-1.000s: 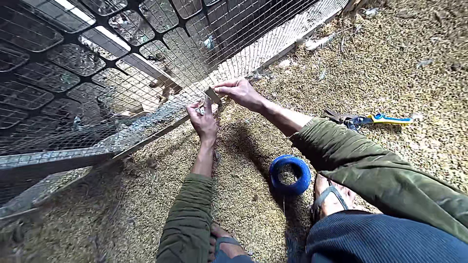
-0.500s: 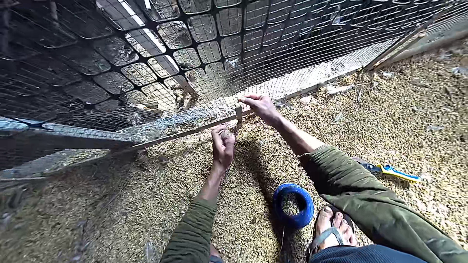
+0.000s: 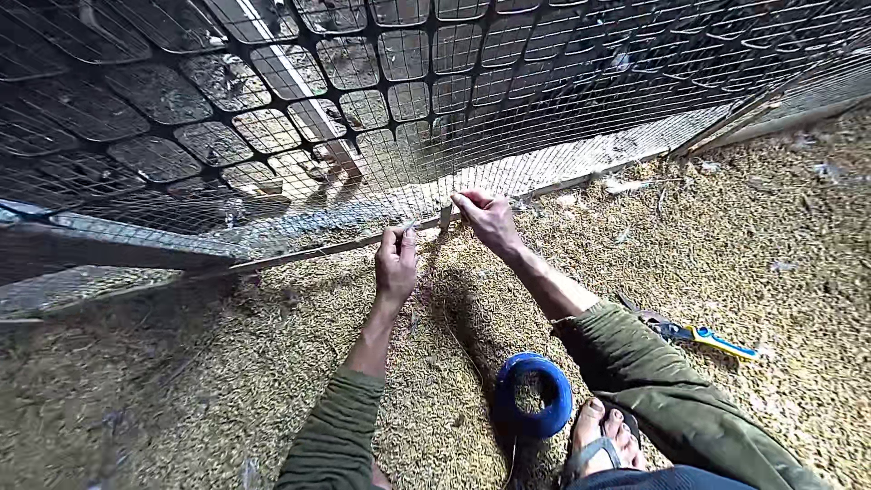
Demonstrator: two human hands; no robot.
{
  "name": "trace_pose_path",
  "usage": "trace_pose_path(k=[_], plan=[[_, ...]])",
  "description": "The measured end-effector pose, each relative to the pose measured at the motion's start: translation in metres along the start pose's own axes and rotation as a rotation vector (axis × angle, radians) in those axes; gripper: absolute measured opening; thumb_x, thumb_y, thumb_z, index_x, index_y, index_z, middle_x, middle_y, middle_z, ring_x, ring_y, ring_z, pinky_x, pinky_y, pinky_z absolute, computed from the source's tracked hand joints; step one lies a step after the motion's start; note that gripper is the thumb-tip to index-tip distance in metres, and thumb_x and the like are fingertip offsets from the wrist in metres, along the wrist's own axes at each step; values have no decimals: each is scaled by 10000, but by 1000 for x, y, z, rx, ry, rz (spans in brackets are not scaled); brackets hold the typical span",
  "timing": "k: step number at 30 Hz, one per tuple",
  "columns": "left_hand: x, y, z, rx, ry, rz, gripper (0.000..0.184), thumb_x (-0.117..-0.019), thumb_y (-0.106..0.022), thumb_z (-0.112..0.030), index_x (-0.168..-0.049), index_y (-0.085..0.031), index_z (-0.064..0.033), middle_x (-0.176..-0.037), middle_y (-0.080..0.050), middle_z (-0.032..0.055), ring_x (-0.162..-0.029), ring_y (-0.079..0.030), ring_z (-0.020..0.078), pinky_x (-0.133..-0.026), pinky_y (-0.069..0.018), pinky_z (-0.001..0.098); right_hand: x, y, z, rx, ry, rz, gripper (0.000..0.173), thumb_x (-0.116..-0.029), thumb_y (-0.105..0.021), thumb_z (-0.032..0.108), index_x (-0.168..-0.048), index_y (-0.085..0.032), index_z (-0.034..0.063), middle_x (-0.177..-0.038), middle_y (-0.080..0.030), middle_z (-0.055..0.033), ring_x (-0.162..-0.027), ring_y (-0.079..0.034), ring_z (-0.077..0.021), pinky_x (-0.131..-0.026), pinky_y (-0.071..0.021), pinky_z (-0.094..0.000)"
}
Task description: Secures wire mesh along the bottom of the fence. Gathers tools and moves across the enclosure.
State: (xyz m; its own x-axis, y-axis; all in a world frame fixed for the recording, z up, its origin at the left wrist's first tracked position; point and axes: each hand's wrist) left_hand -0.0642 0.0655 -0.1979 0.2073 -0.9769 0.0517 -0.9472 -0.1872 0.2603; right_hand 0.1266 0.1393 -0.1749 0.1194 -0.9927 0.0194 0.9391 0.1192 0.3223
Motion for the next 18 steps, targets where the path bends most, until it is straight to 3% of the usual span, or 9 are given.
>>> trace_pose_path(k=[2, 4, 6, 13, 18], plan=[[0, 0, -2, -36, 12, -17, 185, -1083, -503, -196, -1149, -607, -57, -787, -561, 10, -591, -514, 84, -570, -476, 270, 5, 3, 4, -15, -32, 19, 281, -1070, -560, 275, -1114, -745, 68, -780, -673, -52, -608, -578, -107, -612, -516, -321], [-1, -1, -5, -59, 22, -32, 195, -1071, -540, -202, -1147, -634, -48, -813, -608, 15, -609, -549, 79, -592, -502, 269, 3, 4, 4, -64, -91, 48, 299, -1080, -534, 278, -1113, -738, 62, -767, -660, -48, -609, -573, -107, -620, -518, -324], [-2, -2, -5, -68, 19, -48, 194, -1059, -573, -200, -1143, -662, -48, -825, -645, 22, -605, -573, 80, -592, -520, 266, -6, 2, -4, -139, -146, 64, 295, -1075, -524, 249, -1064, -739, 47, -754, -656, -7, -626, -570, -71, -638, -511, -296], [1, -7, -4, -30, 12, -110, 164, -1033, -617, -156, -1114, -695, -36, -798, -671, 9, -545, -567, 54, -526, -514, 226, -25, 0, -6, -365, -308, 105, 257, -1043, -512, 166, -874, -677, 65, -628, -544, 49, -498, -442, -32, -475, -387, -218], [3, -13, -3, -32, 30, -131, 147, -1024, -635, -170, -1061, -700, -43, -755, -662, -4, -536, -571, 55, -524, -517, 233, -25, -1, -8, -383, -282, 78, 291, -1023, -536, 175, -743, -584, 113, -588, -473, 59, -474, -393, -42, -467, -359, -238]])
Point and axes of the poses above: each hand's wrist, its own x-axis away from the middle knuckle, its own y-axis out of the back of the hand, z = x × y
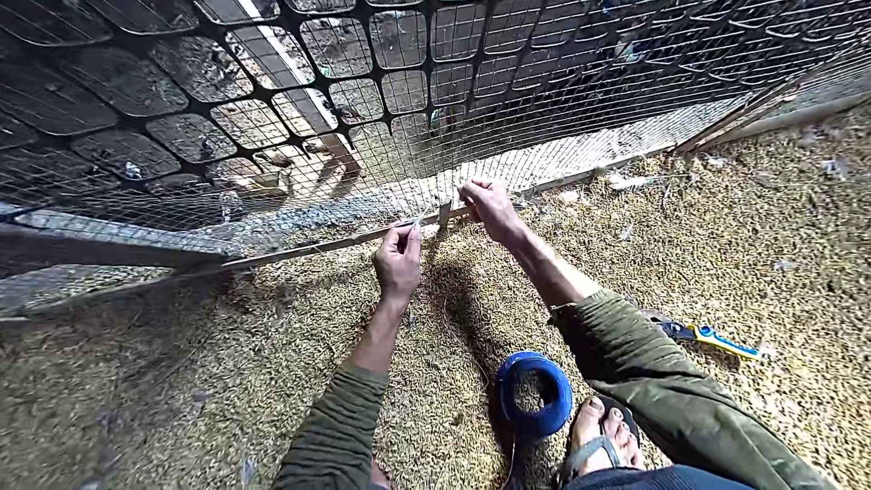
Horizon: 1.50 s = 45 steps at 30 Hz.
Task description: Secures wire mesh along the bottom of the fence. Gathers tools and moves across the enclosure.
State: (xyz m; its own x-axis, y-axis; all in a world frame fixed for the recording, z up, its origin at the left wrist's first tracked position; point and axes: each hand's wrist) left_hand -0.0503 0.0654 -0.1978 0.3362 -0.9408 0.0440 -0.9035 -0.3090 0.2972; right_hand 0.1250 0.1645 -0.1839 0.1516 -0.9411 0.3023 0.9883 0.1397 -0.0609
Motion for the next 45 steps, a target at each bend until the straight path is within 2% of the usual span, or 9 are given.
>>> trace_pose_path(k=[10, 13, 23, 33, 45], plan=[[2, -6, -4, 56, 37, -13, 141, -1038, -618, -185, -1040, -677, -56, -732, -638, -14, -489, -528, 49, -473, -489, 220, 2, 1, -1, -10, 28, -3, 259, -1024, -572, 142, -791, -661, 76, -582, -525, 57, -454, -405, -21, -441, -357, -212], [4, -8, -6, 51, 71, -3, 162, -1045, -604, -206, -1048, -674, -60, -736, -655, -11, -489, -540, 61, -478, -494, 238, 4, -1, 2, -48, 11, 8, 270, -1035, -568, 142, -796, -670, 69, -555, -496, 74, -438, -368, -4, -422, -314, -193], [9, -22, -10, 180, 161, -10, 204, -1063, -576, -239, -1000, -650, -60, -681, -617, -9, -468, -523, 77, -465, -490, 241, 4, -1, 1, -153, -1, 24, 279, -1044, -533, 139, -815, -670, 55, -523, -457, 81, -415, -366, -6, -403, -325, -183], [9, -24, -11, 262, 164, -26, 159, -1064, -564, -179, -1013, -632, -46, -682, -615, -12, -459, -513, 65, -454, -484, 225, 7, -3, 0, -214, -53, -13, 299, -1044, -494, 127, -803, -658, 61, -521, -460, 73, -410, -362, -6, -395, -308, -177], [9, -29, -12, 321, 212, -35, 190, -1071, -554, -193, -997, -629, -36, -678, -615, 1, -456, -518, 82, -457, -489, 231, 6, -2, -5, -304, -50, 43, 303, -1033, -471, 138, -777, -626, 88, -495, -366, 97, -393, -293, -2, -386, -258, -182]])
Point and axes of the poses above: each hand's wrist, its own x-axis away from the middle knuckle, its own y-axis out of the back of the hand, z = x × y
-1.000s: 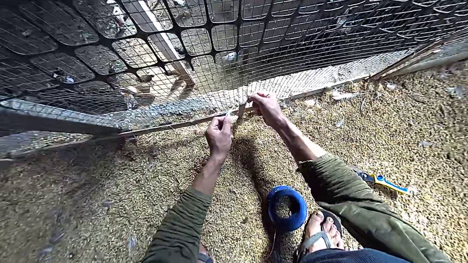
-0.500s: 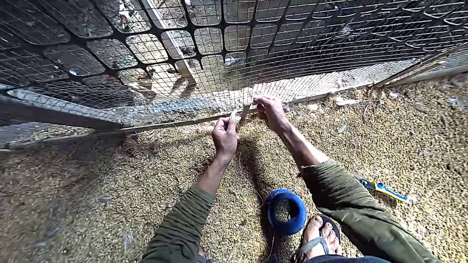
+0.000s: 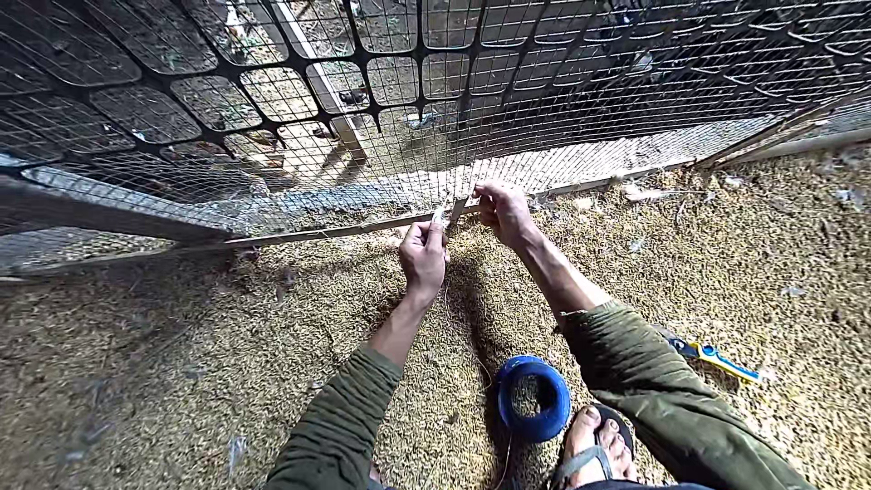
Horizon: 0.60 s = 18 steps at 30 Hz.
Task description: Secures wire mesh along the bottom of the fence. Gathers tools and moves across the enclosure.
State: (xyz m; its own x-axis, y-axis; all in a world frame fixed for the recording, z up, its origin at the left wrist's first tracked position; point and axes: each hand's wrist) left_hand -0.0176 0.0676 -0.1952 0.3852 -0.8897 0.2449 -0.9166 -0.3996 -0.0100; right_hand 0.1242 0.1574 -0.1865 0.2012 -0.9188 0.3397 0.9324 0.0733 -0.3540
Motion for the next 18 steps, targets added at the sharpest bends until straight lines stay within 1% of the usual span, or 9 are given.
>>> trace_pose_path(k=[3, 10, 14, 18], plan=[[0, 0, 1, 31, -14, -3, 184, -1072, -549, -185, -995, -627, -36, -664, -608, -1, -452, -511, 76, -455, -484, 228, 0, 0, 0, -6, -27, -15, 296, -1043, -465, 149, -803, -628, 89, -503, -369, 98, -393, -290, -2, -384, -261, -179], [2, -1, 2, 76, -41, -10, 165, -1068, -539, -141, -966, -611, -32, -658, -609, -1, -450, -512, 68, -454, -488, 221, -1, 1, -1, -15, -29, 10, 297, -1034, -468, 148, -779, -614, 104, -499, -361, 102, -397, -292, -1, -391, -258, -178], [0, -1, 1, 47, -17, -13, 174, -1071, -542, -168, -981, -615, -38, -659, -607, 1, -450, -513, 70, -451, -485, 224, -1, 0, -1, -19, -30, 20, 308, -1031, -465, 143, -761, -608, 109, -485, -341, 105, -389, -277, 4, -384, -243, -179], [-4, -4, 0, 57, 13, -11, 180, -1076, -539, -184, -988, -612, -45, -661, -597, -5, -456, -506, 68, -455, -477, 219, -2, 1, -1, -17, -33, 18, 302, -1029, -469, 149, -766, -611, 103, -489, -346, 103, -389, -279, 1, -382, -244, -182]])
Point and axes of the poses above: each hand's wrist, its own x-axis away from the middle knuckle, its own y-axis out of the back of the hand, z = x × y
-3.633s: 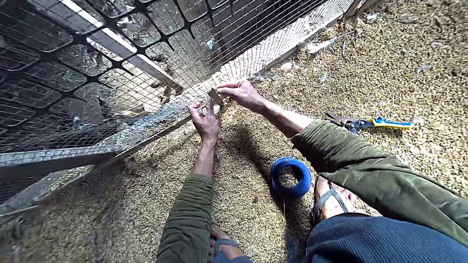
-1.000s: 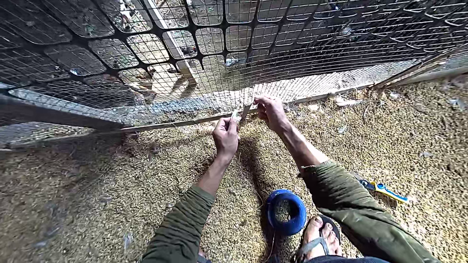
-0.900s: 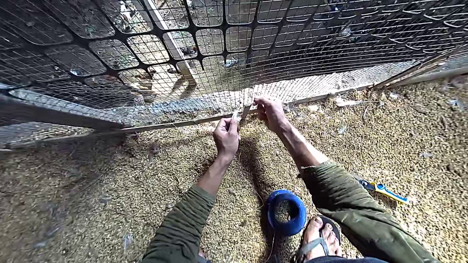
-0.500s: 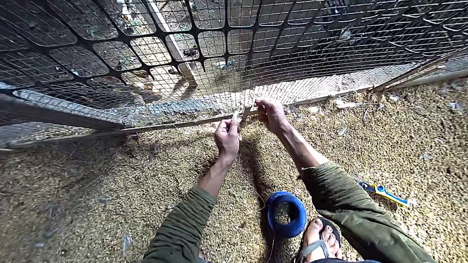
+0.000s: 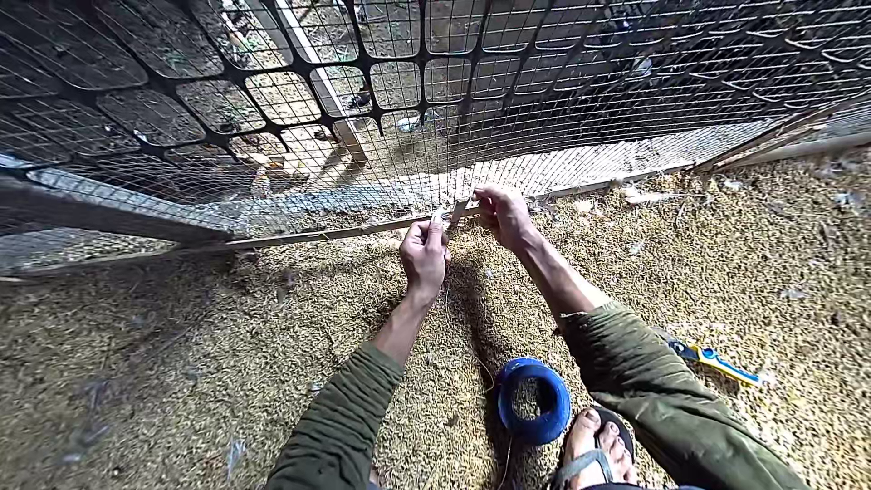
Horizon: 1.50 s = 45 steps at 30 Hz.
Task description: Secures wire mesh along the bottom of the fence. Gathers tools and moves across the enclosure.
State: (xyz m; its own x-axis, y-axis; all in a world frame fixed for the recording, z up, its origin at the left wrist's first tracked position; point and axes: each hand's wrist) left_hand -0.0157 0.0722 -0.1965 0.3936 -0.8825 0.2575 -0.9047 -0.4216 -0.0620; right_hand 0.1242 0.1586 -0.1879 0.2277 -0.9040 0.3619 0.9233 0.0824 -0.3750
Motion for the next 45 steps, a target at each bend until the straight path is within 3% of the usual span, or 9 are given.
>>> trace_pose_path(k=[22, 28, 30, 32, 34, 36, 38, 40, 45], plan=[[-11, -2, 17, 238, -51, 106, 100, -1073, -532, -148, -1024, -596, -87, -703, -610, -16, -496, -518, 49, -485, -484, 187, -1, -2, 5, 73, -42, -23, 279, -1022, -500, 146, -781, -631, 94, -492, -365, 99, -392, -283, -2, -384, -249, -182], [5, 18, 22, 80, -75, 72, 121, -1063, -497, -115, -978, -570, -70, -693, -597, -26, -525, -551, 63, -525, -518, 224, 0, -2, 7, 64, -74, -22, 287, -1012, -537, 137, -743, -634, 102, -482, -374, 96, -386, -287, 0, -380, -248, -179], [16, 42, 18, -241, -106, 9, 160, -1029, -499, -101, -934, -607, -31, -706, -603, -18, -603, -590, 60, -606, -532, 243, -1, -1, 8, 78, -80, -7, 274, -1019, -540, 144, -762, -627, 104, -479, -374, 98, -382, -288, 5, -378, -250, -176], [24, 68, 5, -681, -134, 21, 243, -1007, -532, -173, -950, -712, -20, -842, -666, 60, -794, -632, 149, -770, -516, 362, -2, 1, 9, 91, -86, -4, 258, -1017, -556, 145, -776, -633, 95, -479, -383, 91, -384, -299, 2, -382, -258, -180], [23, 85, -11, -977, -88, 88, 324, -992, -544, -289, -1082, -767, -71, -1145, -667, 183, -1136, -600, 344, -1001, -451, 531, -3, 1, 9, 118, -101, 8, 257, -1015, -577, 161, -772, -628, 94, -480, -387, 85, -382, -308, -5, -381, -265, -183], [14, 89, -24, -1071, -71, 105, 417, -987, -555, -360, -1262, -716, -92, -1296, -580, 266, -1257, -504, 456, -1060, -381, 617, -3, -3, 10, 121, -115, 23, 289, -1014, -586, 166, -730, -591, 115, -481, -376, 86, -384, -310, -10, -381, -263, -184], [3, 81, -31, -998, -116, 103, 402, -1015, -591, -351, -1283, -688, -67, -1231, -619, 232, -1161, -584, 397, -1006, -457, 573, -4, -4, 10, 108, -120, 33, 299, -1017, -581, 169, -724, -589, 115, -482, -372, 87, -384, -305, -10, -378, -255, -185], [-10, 64, -33, -799, -109, 144, 345, -1039, -604, -328, -1225, -694, -53, -1105, -692, 140, -969, -676, 254, -887, -546, 468, -4, -2, 9, 88, -107, 53, 282, -1032, -567, 166, -767, -630, 91, -486, -369, 84, -379, -297, -8, -368, -256, -182], [-28, 21, -33, -196, 196, 230, 318, -1049, -568, -411, -1050, -686, -115, -843, -675, -26, -703, -617, 61, -642, -520, 239, -3, 0, 11, 107, -98, 68, 273, -1027, -572, 160, -782, -660, 76, -487, -398, 81, -385, -316, -6, -377, -278, -181]])
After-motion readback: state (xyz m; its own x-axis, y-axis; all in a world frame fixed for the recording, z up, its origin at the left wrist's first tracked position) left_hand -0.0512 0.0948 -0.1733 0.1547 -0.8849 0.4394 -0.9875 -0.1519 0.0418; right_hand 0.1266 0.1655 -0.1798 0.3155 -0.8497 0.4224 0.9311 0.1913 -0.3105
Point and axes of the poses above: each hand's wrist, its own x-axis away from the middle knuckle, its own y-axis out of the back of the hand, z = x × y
